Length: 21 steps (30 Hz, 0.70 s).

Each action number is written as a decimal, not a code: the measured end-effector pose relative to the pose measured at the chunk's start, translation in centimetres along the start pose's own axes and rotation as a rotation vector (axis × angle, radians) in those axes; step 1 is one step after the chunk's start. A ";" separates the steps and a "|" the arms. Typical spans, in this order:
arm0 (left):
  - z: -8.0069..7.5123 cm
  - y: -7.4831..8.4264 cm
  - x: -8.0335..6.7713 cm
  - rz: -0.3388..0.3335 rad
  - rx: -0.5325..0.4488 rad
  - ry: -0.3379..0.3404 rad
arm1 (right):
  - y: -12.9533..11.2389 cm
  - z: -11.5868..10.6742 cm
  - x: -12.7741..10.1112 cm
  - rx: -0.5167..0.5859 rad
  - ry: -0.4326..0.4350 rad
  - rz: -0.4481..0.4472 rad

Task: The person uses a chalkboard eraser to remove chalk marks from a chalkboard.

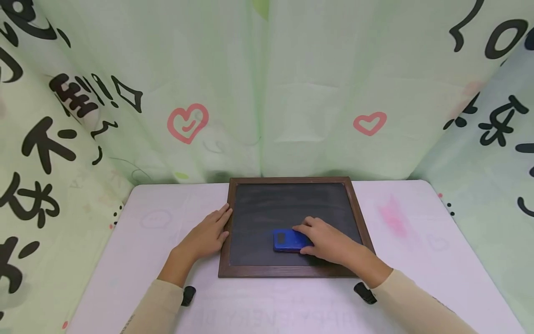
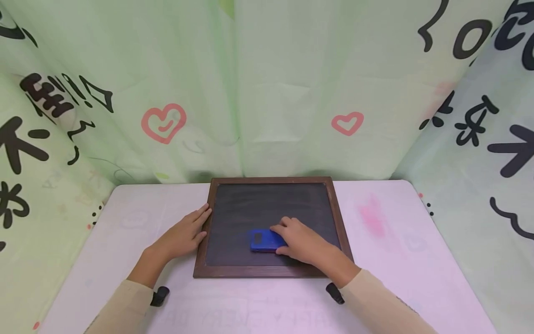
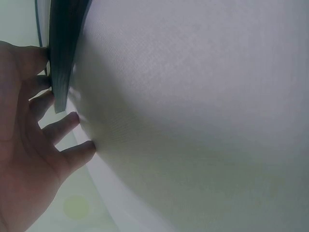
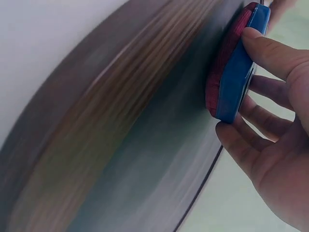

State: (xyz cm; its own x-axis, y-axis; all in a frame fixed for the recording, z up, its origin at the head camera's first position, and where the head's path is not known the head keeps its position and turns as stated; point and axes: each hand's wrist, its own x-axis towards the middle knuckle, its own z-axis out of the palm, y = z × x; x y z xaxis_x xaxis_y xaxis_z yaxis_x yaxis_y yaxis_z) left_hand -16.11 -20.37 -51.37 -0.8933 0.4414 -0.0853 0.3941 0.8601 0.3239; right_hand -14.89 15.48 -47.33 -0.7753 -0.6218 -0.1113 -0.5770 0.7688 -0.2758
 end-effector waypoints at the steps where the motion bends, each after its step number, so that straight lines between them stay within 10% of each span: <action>1: 0.0 0.0 0.0 0.001 0.001 -0.001 | 0.5 -0.1 -0.4 0.005 0.003 0.015; 21: -0.3 0.2 -0.1 -0.016 -0.011 -0.012 | 7.3 -1.6 -6.3 0.044 0.056 0.220</action>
State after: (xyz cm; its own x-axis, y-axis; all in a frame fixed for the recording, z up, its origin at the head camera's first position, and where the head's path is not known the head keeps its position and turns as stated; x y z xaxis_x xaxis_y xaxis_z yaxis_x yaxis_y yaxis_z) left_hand -15.96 -20.29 -51.02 -0.8968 0.4306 -0.1020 0.3773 0.8644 0.3323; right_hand -14.61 25.29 -47.07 -0.8949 -0.4297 -0.1206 -0.3816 0.8768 -0.2924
